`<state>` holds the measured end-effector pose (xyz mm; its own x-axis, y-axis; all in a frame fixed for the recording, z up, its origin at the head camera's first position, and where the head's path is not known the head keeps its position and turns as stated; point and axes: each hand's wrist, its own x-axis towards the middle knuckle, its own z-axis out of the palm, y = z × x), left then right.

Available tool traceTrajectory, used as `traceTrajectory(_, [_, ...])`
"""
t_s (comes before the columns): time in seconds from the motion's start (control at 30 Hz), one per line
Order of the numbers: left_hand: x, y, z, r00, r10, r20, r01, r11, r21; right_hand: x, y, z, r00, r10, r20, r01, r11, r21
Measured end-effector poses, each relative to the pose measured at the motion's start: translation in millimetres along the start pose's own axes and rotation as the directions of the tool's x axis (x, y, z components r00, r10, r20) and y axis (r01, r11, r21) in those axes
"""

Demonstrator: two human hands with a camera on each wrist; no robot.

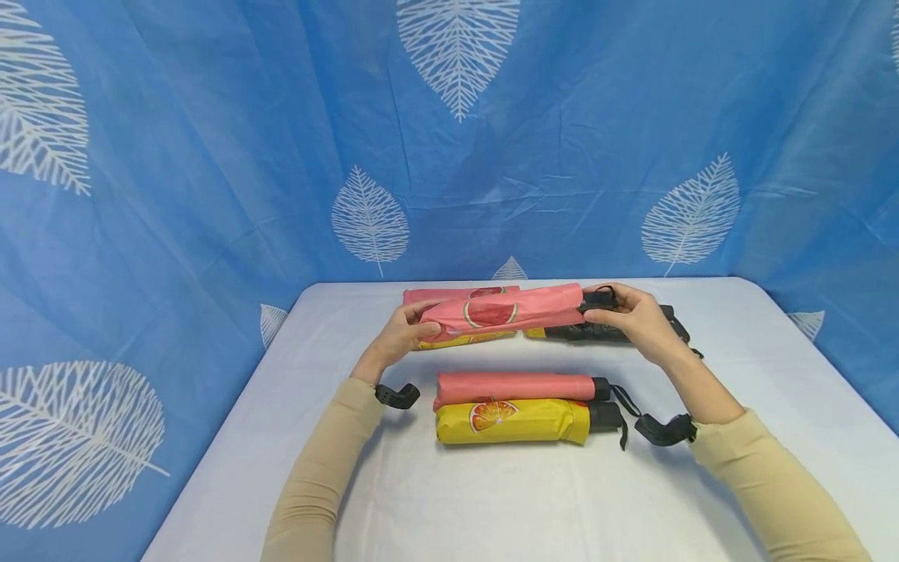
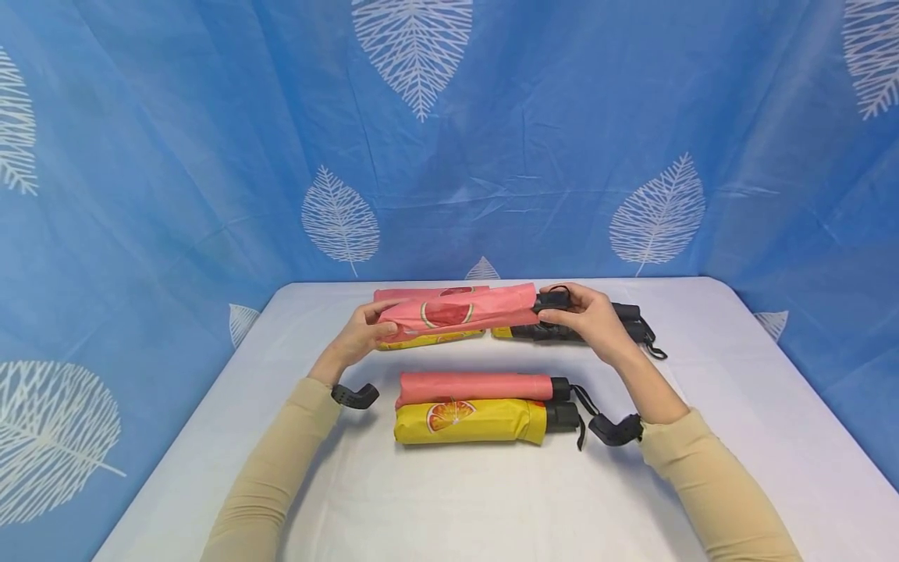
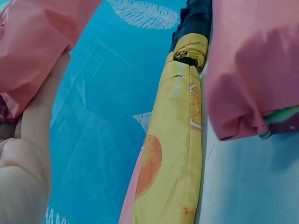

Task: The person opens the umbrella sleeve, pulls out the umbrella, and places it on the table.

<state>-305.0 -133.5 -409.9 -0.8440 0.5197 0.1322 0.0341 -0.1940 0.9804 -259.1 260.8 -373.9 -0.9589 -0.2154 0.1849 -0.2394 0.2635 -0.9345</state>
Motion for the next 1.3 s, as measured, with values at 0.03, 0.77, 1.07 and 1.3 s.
traceTrajectory(0.03, [-0.4,0.8,-0.7,1.000,0.004,0.006,-0.004,1.000,-0.004,0,0,1,1.000,0.000,-0.009,0.000,1.000,0.029])
traceTrajectory(0.77, [-23.2,18.9,-22.7,0.999,-0.010,-0.048,0.016,0.990,0.139,-13,19,-11,0.997,-0.043,-0.071,0.074,0.845,0.529])
traceTrajectory(1.07, [-28.1,21.7,-25.5,0.998,-0.012,-0.068,0.023,0.985,0.171,-19,27,-23,0.993,-0.090,-0.073,0.115,0.811,0.574])
traceTrajectory(1.3, [-27.6,20.0,-29.0,0.998,-0.015,-0.059,0.023,0.992,0.127,-23,32,-35,0.990,-0.110,-0.083,0.138,0.802,0.582])
